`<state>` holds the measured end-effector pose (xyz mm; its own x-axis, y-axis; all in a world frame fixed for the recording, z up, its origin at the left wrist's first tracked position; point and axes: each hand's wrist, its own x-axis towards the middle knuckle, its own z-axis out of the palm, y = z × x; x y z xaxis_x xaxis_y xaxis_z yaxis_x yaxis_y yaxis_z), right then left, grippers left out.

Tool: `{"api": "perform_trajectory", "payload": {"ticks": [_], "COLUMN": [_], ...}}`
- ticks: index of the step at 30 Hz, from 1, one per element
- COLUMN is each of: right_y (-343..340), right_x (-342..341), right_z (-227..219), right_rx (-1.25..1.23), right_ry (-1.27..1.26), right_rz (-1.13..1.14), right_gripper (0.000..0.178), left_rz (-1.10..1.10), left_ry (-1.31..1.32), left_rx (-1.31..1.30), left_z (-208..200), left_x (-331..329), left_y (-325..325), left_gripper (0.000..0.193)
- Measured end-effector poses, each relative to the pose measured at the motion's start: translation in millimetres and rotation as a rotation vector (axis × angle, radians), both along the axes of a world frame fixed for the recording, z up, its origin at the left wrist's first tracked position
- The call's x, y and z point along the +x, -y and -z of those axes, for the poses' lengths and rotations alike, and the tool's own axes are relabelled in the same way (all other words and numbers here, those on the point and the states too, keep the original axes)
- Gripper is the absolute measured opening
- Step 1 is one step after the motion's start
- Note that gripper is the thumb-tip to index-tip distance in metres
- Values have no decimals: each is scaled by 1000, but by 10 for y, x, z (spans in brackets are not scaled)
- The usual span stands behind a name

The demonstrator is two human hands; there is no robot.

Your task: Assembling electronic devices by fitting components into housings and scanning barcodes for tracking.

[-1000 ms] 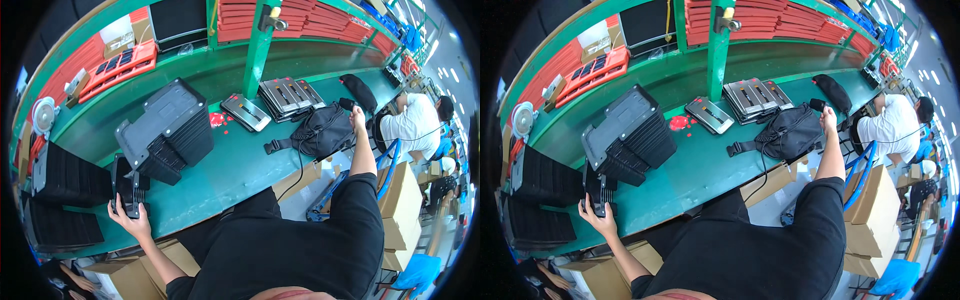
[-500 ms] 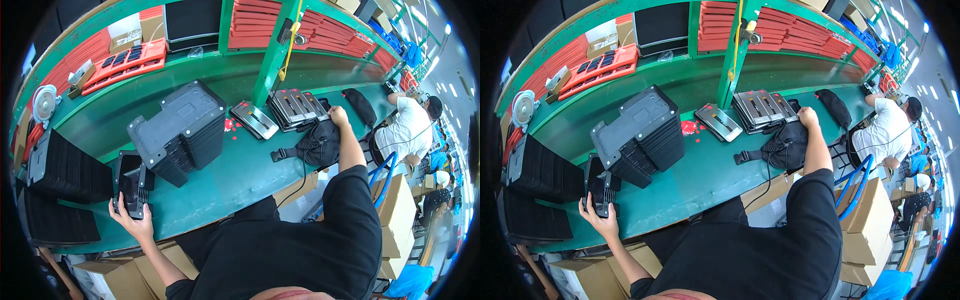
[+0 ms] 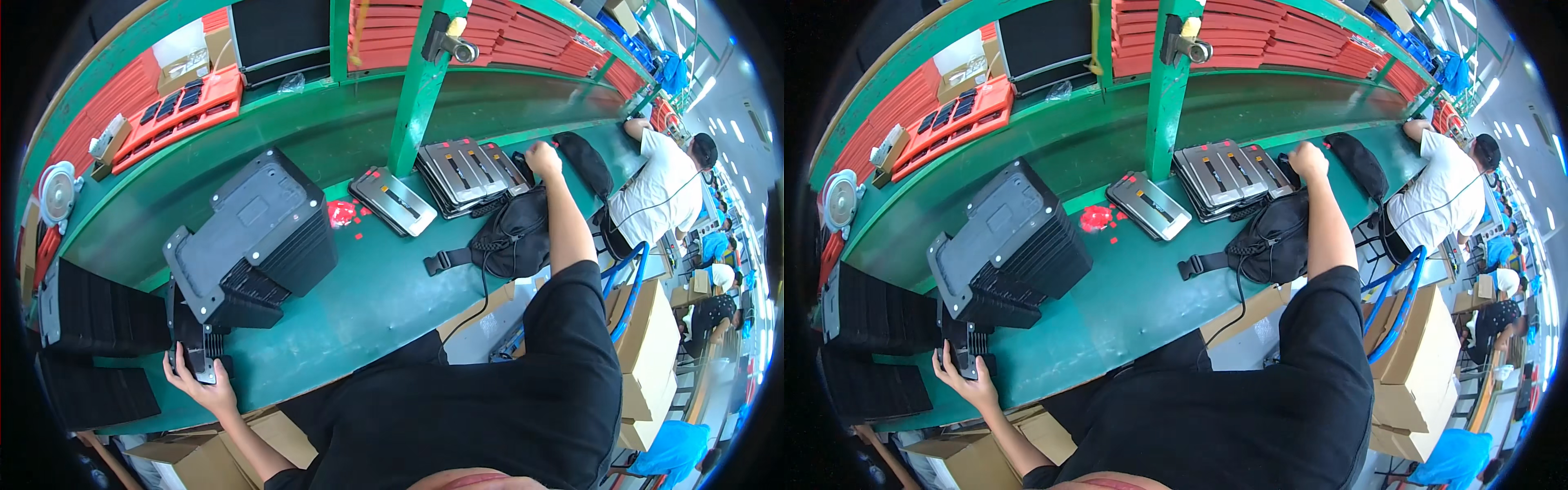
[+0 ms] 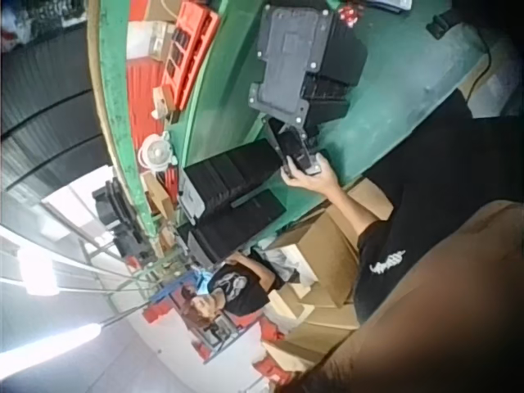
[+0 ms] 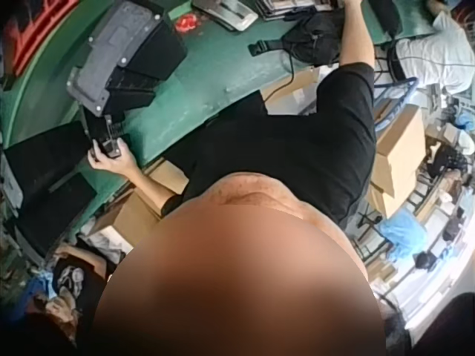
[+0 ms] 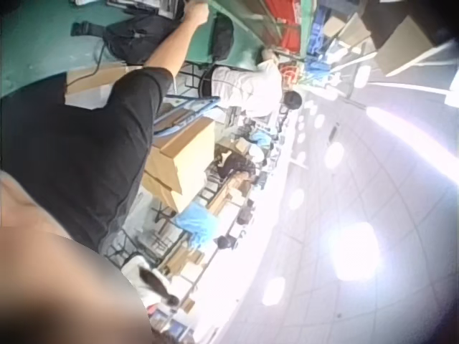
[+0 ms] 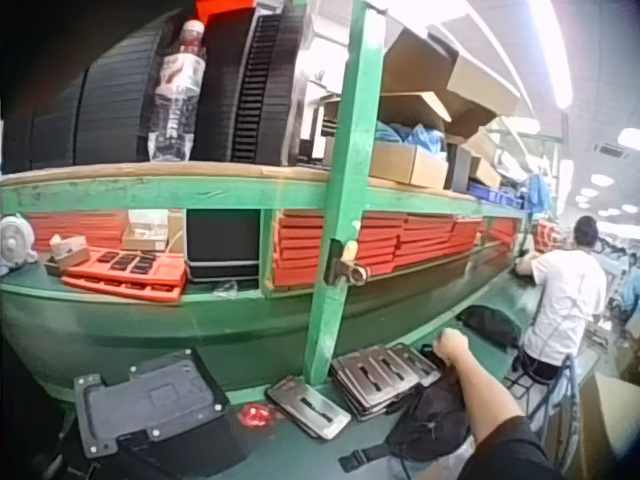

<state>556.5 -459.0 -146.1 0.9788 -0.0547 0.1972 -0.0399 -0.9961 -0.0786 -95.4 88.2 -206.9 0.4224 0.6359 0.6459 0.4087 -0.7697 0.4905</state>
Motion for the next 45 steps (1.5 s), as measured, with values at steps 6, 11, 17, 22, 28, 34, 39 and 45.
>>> {"api": "perform_trajectory", "payload": {"ticks": [6,11,17,22,28,34,39,45], "right_y": [-568,-696,-696,-620,-540,-537,-470,-1027], "right_x": [551,917,1064,1188,1290,1217,1258,1077], "right_z": [200,354,397,335,498,612,537,-173], "right_rx": [183,167,153,67,165,225,320,338], "right_ry": [-114,-184,-358,-351,-370,-254,-244,-304], "right_rz": [-355,-483,-548,-557,-589,-580,-491,-603], "right_gripper": [30,24,22,16,9,10,11,9], "left_rz": [-15,-8,-30,-19,-38,-52,-47,-36], "left_ry": [-19,-22,-47,-26,-21,-24,-24,-58], "left_rx": [25,11,28,45,33,35,32,41], "left_z": [49,85,113,191,208,172,168,102], "left_x": [-66,-40,-133,-88,-134,-113,-101,-90], "left_y": [-2,-38,-81,-125,-128,-99,-108,-75], "left_gripper": [67,71,74,73,78,81,81,73]}}
